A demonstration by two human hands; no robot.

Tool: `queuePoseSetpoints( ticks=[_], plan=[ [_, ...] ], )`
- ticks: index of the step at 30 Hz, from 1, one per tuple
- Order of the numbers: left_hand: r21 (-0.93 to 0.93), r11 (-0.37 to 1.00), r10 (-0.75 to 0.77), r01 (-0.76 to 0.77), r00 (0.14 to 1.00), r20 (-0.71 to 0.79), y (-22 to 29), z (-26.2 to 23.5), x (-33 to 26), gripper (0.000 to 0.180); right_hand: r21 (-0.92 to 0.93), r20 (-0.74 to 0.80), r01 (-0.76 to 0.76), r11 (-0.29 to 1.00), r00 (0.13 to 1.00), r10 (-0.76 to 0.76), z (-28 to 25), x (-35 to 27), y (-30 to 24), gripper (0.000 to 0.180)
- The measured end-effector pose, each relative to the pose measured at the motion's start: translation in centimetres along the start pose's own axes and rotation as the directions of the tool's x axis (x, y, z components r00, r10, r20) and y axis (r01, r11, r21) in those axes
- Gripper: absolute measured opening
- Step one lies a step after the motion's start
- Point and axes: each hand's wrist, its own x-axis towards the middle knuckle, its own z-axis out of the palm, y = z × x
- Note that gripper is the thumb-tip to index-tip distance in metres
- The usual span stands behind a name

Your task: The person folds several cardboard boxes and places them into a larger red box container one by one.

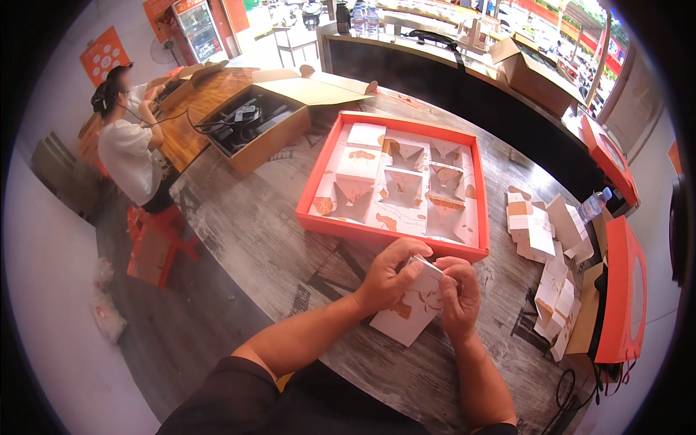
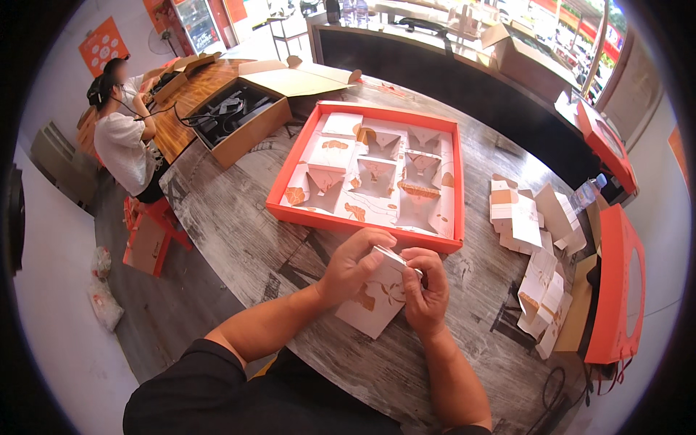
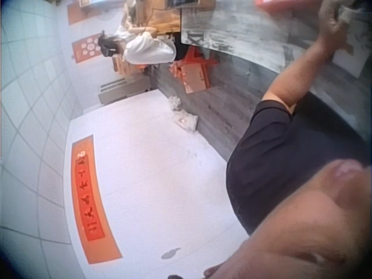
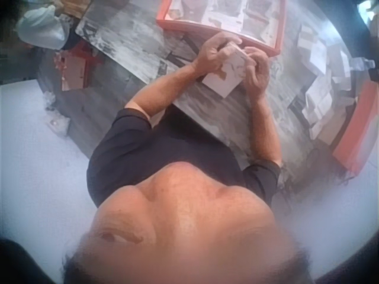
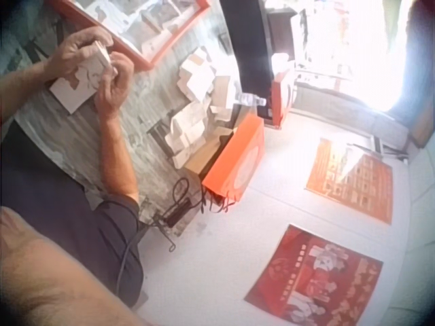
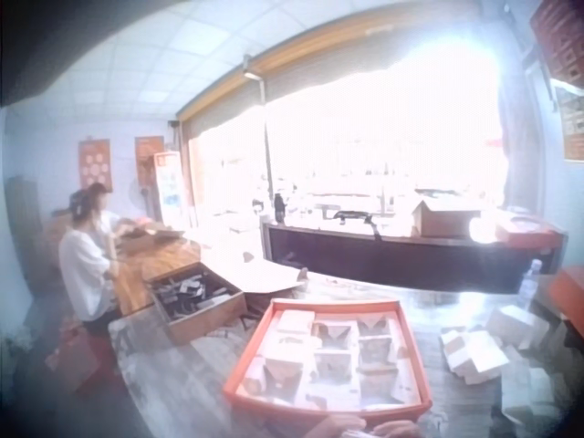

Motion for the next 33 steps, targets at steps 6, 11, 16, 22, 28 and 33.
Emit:
queuePoseSetpoints(
  ticks=[6,11,16,22,28,33],
  plan=[
    [0.023,1.0,0.019,-0.019,1.0,-0.01,-0.2,-0.1,0.2,0.023,-0.075,0.073,0.059,0.995,0.996,-0.053,-0.5,0.0,0.6,0.014],
    [-0.174,0.98,-0.115,0.094,0.987,-0.112,0.1,-0.2,0.3,0.022,-0.14,0.117,0.104,0.985,0.989,-0.088,0.5,0.5,-1.5,0.035],
    [-0.193,0.978,-0.103,0.075,0.985,-0.14,0.4,-0.5,0.3,0.021,-0.157,0.11,0.103,0.982,0.99,-0.087,0.6,0.3,-0.5,0.042],
    [-0.197,0.974,-0.116,0.112,0.993,-0.008,-0.4,0.1,0.2,0.028,0.099,0.055,-0.091,0.991,0.995,0.086,-0.3,-0.1,0.7,0.034],
    [-0.213,0.957,-0.189,0.197,0.98,0.057,-0.5,-0.1,-0.2,0.034,0.351,0.095,-0.314,0.882,0.949,0.3,-0.7,0.1,0.6,0.026],
    [0.017,0.999,0.034,-0.036,0.99,0.135,0.5,-1.3,0.3,0.049,0.403,0.065,-0.437,0.804,0.89,0.452,-2.5,1.0,0.7,0.028]
  ],
)
